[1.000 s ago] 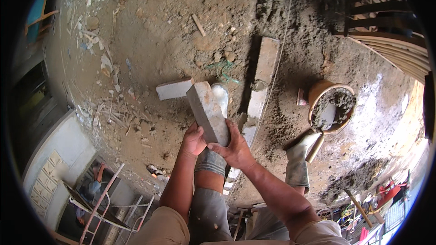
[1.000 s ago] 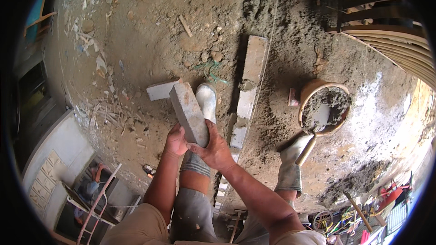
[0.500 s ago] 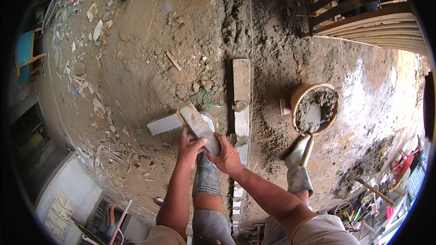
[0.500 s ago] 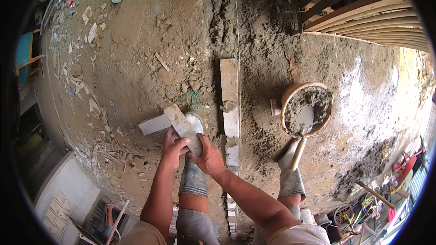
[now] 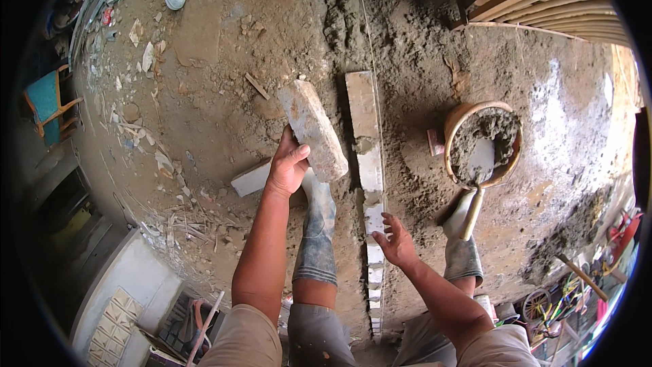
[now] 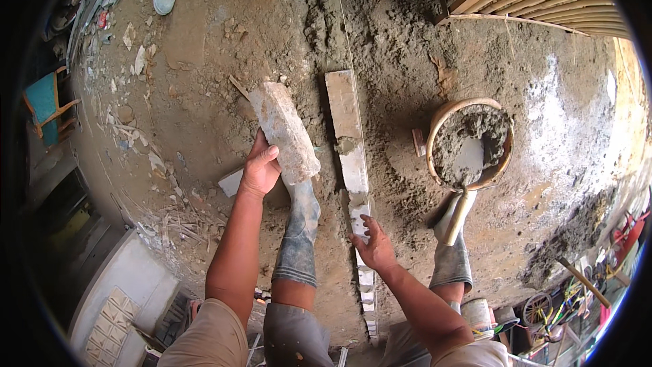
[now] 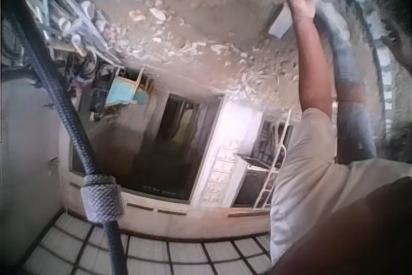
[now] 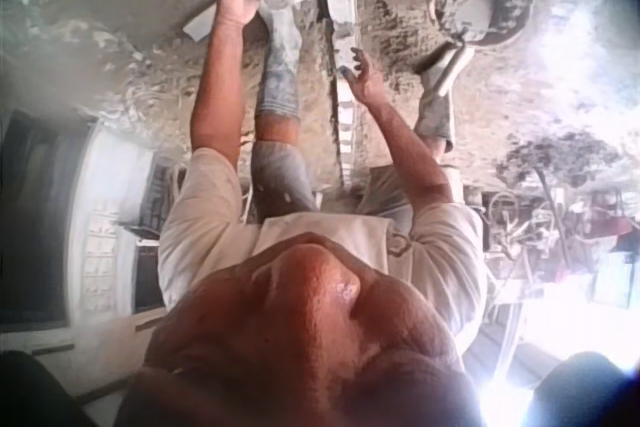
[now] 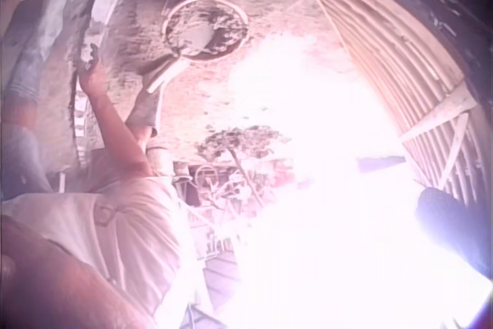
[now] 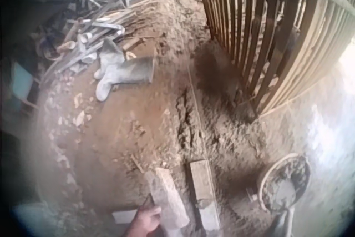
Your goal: The person mixes a pile of wet cement on the ground using a hoe. They then scoop the cement into a bowl and carry it to a construction area. Using a trowel, the person applies mortar to the ground and places bricks in a line, tapping them into position.
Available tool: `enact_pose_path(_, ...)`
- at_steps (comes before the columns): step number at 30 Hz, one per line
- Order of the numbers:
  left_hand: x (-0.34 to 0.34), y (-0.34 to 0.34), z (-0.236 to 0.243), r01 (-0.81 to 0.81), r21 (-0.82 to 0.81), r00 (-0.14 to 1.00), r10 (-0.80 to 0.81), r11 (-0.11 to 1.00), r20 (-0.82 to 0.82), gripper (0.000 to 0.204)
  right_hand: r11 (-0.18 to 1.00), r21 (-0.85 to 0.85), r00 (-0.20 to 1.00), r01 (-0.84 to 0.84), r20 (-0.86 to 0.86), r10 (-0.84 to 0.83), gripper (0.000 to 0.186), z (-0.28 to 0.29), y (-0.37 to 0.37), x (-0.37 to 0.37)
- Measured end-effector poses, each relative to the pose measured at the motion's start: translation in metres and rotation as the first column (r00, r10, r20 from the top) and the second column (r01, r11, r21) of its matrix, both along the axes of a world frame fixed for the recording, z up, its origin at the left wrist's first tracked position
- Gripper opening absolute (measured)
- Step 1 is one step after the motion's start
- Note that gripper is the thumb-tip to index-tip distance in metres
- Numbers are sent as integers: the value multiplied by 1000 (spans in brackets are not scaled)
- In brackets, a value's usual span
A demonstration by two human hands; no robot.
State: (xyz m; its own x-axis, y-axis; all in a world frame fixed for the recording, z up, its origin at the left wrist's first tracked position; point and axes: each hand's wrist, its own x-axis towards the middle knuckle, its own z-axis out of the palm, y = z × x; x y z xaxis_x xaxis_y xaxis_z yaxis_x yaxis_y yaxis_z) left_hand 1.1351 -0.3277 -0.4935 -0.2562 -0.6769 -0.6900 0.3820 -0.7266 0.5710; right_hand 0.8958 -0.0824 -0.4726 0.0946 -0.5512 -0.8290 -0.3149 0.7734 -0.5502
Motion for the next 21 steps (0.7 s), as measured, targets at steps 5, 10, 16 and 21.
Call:
enact_pose_path(5, 17, 19, 1, -31, 2, 999, 31, 1000, 17, 90, 987, -74, 990, -140, -38, 137, 55, -6, 23, -17)
enact_pose_path(10, 88, 32, -21, 16, 85, 742, -69, 996, 667, 90, 969, -89, 972, -229, -72, 223, 52, -13, 15, -29)
enact_pose_path(16, 190, -3, -69, 252, 263, -164, -227, 931, 960, 80, 947, -119, 950, -300, -128, 285, 51, -29, 21, -42)
enact_pose_path(21, 229, 43, -93, 429, 330, -343, -186, 841, 921, 75, 954, -39, 952, -298, -88, 294, 49, -33, 29, -25)
